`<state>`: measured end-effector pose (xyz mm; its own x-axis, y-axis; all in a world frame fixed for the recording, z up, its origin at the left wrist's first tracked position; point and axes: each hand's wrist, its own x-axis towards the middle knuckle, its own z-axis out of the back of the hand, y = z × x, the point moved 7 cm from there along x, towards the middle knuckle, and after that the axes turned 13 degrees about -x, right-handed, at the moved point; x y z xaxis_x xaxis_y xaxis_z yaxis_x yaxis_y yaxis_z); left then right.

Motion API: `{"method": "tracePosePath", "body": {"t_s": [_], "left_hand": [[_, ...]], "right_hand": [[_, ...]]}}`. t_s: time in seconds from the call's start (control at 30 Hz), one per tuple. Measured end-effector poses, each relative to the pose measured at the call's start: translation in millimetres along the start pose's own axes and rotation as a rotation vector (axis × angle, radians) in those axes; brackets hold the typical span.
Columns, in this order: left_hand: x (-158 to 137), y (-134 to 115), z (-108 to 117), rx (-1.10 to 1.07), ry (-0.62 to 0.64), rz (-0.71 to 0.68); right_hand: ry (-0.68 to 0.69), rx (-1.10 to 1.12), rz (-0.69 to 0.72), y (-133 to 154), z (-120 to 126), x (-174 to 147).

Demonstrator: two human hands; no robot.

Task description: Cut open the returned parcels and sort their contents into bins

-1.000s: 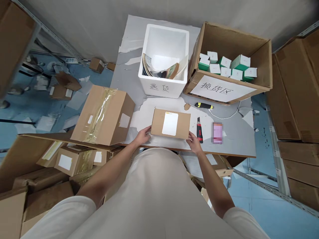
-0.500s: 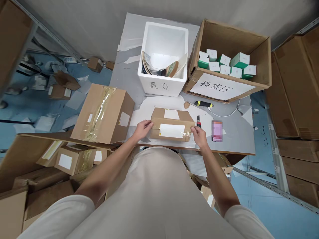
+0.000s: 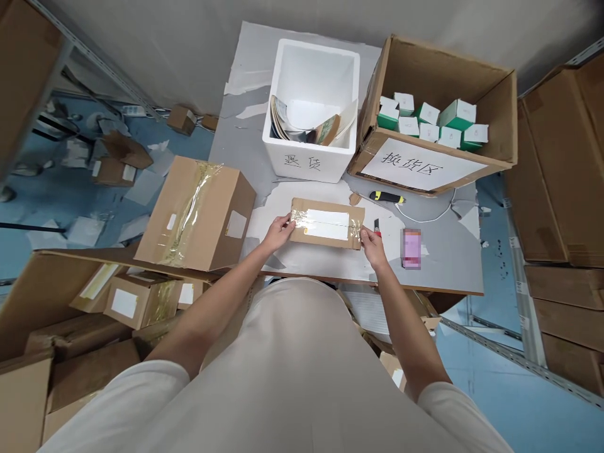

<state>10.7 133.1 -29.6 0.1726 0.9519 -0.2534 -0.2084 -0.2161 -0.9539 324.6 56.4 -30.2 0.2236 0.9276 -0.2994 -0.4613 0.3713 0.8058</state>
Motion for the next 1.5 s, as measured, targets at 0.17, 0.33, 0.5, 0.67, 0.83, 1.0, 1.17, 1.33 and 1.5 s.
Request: {"method": "tracePosePath", "body": {"t_s": [0.17, 0.33, 0.5, 0.67, 0.83, 1.0, 1.17, 1.33, 1.5], "left_hand": [[-8, 27, 9, -0.241, -0.02, 0.077], [-15, 44, 10, -0.188, 0.073, 0.105], [-21, 47, -5, -0.189, 0.146, 0.116], [-21, 30, -4, -0.175, 0.115, 0.06], [-21, -3, 12, 0.103, -0.003, -0.052], [-17, 8, 5, 0.217, -0.042, 0.02], [-20, 25, 1, 0.089, 0.0, 0.053], [-40, 42, 8, -0.205, 0.113, 0.212], [-57, 53, 11, -0.22, 0.181, 0.274]], "right_hand": [[-0.054, 0.165, -0.106, -28, 0, -13], [0.04, 0.011, -0.016, -37, -9, -21], [0.091, -0.046, -0.037, -33, -23, -21], [0.047, -0.079, 0.011, -13, -15, -19], [0.003, -0.356, 0.115, 13, 6, -14], [0.014, -0.486, 0.053, 14, -2, -7], [0.074, -0.325, 0.037, 3, -13, -12], [0.088, -0.143, -0.053, -24, -8, -30], [0.148, -0.025, -0.108, -51, -10, -47]]}}
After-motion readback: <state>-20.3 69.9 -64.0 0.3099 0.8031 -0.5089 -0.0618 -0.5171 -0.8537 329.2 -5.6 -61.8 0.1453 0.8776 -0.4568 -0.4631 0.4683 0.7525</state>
